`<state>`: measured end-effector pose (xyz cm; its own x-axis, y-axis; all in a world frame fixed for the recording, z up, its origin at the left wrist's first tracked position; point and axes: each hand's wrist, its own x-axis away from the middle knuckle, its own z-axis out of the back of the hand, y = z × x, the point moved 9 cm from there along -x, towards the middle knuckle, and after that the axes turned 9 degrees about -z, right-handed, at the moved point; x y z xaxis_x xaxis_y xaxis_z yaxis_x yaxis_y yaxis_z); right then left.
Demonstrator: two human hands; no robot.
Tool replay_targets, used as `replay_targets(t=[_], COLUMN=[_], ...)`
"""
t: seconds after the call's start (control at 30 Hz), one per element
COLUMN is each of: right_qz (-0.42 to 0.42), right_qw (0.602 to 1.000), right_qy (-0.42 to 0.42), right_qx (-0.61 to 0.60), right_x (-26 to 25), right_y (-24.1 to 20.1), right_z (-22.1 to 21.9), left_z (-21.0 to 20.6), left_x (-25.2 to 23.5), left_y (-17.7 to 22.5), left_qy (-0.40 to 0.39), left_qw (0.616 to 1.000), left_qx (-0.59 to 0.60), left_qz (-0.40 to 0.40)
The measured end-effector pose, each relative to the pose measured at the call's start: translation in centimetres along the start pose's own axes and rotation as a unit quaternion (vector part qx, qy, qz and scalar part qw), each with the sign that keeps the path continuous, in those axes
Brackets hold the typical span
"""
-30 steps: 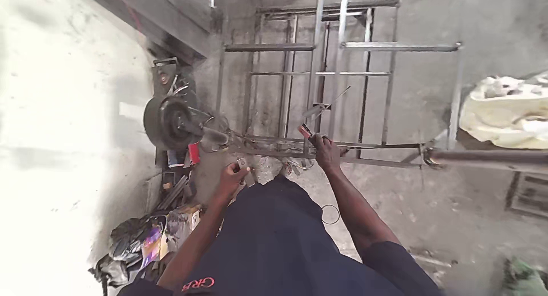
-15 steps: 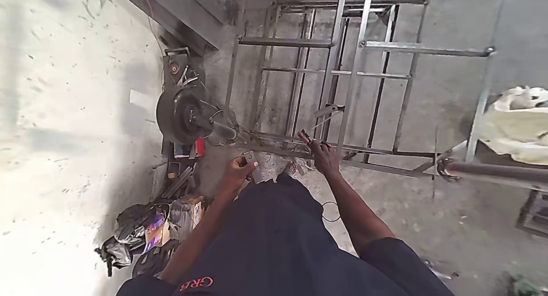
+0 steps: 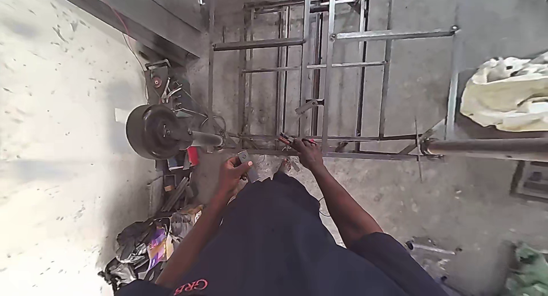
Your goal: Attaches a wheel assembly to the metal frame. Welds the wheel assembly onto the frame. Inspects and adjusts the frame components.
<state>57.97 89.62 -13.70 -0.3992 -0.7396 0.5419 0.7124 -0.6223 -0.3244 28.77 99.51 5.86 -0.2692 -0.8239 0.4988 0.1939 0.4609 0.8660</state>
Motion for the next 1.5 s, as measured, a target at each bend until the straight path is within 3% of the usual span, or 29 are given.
replay_targets(t=[0.17, 0.3, 0.43, 0.67, 0.87, 0.97, 1.1, 1.17, 1.23, 1.37, 1.5], right_qz=[-0.021, -0.075, -0.179, -0.268, -0.337, -0.299, -0.117, -0.067, -0.074, -0.15, -0.278], right_qw=[0.998, 0.982, 0.931, 0.81, 0.784, 0.766, 0.762, 0.772, 0.756, 0.666, 0.702], right_qy=[0.019, 0.08, 0.084, 0.013, 0.021, 0.038, 0.077, 0.077, 0.071, 0.063, 0.06], right_qx=[-0.051, -0.154, -0.306, -0.522, -0.52, -0.567, -0.632, -0.627, -0.646, -0.728, -0.652], right_x=[0.6, -0.3, -3.7, -12.4, -16.1, -16.2, -10.4, -4.6, 2.8, 18.2, 30.3], right_y=[0.8, 3.4, 6.2, 5.4, 5.3, 6.0, 8.3, 10.6, 13.1, 17.1, 19.4], right_z=[1.0, 3.6, 5.4, 4.5, 4.1, 4.1, 6.7, 7.0, 6.0, -0.1, -9.8], left_z=[-1.5, -1.3, -0.4, 1.7, 3.0, 2.7, 1.0, -1.0, -3.0, -7.1, -11.1], left_x=[0.2, 0.9, 2.1, 4.8, 7.3, 7.7, 7.0, 6.3, 5.6, 3.2, 2.2], left_y=[0.6, 0.6, -0.5, -2.3, -3.0, -3.5, -4.8, -5.7, -7.3, -14.2, -22.8], left_qy=[-0.021, -0.017, -0.002, 0.029, 0.04, 0.013, -0.079, -0.148, -0.193, -0.323, -0.433], left_qw=[0.999, 0.999, 1.0, 0.999, 0.999, 0.998, 0.992, 0.981, 0.972, 0.93, 0.839], left_qx=[-0.012, -0.008, 0.001, 0.017, 0.027, 0.068, 0.099, 0.112, 0.083, -0.05, -0.303], left_qz=[-0.023, -0.028, -0.016, 0.0, -0.004, -0.003, 0.029, 0.056, 0.103, 0.169, 0.125])
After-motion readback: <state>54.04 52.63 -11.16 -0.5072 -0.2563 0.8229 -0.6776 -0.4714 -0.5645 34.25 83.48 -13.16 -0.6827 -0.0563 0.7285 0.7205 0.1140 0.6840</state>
